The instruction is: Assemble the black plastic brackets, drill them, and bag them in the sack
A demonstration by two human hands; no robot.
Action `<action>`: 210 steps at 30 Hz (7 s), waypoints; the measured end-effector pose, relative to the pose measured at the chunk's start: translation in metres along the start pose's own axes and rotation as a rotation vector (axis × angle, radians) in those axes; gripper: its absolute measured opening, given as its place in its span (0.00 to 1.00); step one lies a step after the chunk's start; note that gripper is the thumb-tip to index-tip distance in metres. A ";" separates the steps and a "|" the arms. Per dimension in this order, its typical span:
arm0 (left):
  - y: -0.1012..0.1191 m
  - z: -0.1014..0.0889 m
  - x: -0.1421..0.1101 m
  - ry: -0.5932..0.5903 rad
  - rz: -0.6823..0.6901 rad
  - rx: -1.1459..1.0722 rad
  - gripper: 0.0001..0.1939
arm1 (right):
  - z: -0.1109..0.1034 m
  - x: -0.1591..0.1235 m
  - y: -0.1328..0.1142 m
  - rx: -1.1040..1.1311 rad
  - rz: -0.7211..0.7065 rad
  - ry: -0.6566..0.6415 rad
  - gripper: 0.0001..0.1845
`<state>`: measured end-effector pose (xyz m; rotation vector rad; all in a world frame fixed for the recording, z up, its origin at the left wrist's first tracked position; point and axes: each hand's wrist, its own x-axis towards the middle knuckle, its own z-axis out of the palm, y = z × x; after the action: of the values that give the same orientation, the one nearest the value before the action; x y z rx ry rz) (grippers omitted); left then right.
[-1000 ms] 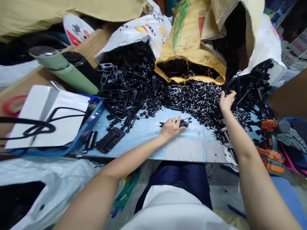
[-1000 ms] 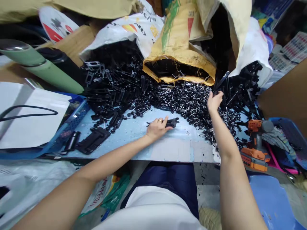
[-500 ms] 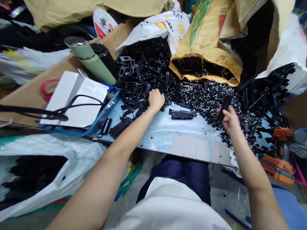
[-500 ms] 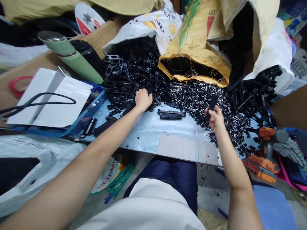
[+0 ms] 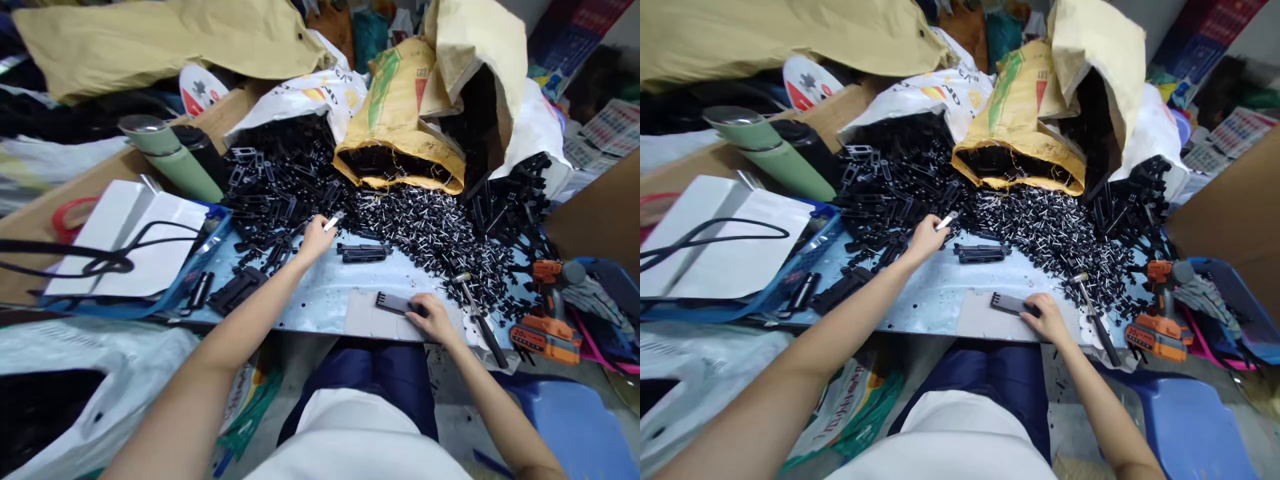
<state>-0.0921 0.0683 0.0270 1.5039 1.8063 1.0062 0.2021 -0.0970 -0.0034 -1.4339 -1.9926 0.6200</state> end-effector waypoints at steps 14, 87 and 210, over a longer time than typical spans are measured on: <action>0.026 0.043 -0.171 -0.406 0.042 -0.489 0.20 | 0.039 0.024 -0.053 0.905 0.495 -0.096 0.41; 0.010 0.053 -0.168 -0.661 0.851 0.605 0.16 | -0.088 0.010 -0.019 -0.669 -0.233 -0.583 0.10; -0.014 0.039 -0.154 -0.063 0.865 0.398 0.36 | 0.026 0.114 -0.028 -0.023 -0.198 0.326 0.15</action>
<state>-0.0370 -0.0759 -0.0114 2.6455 1.3407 0.9614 0.1380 0.0023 0.0203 -1.2398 -1.8543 0.2581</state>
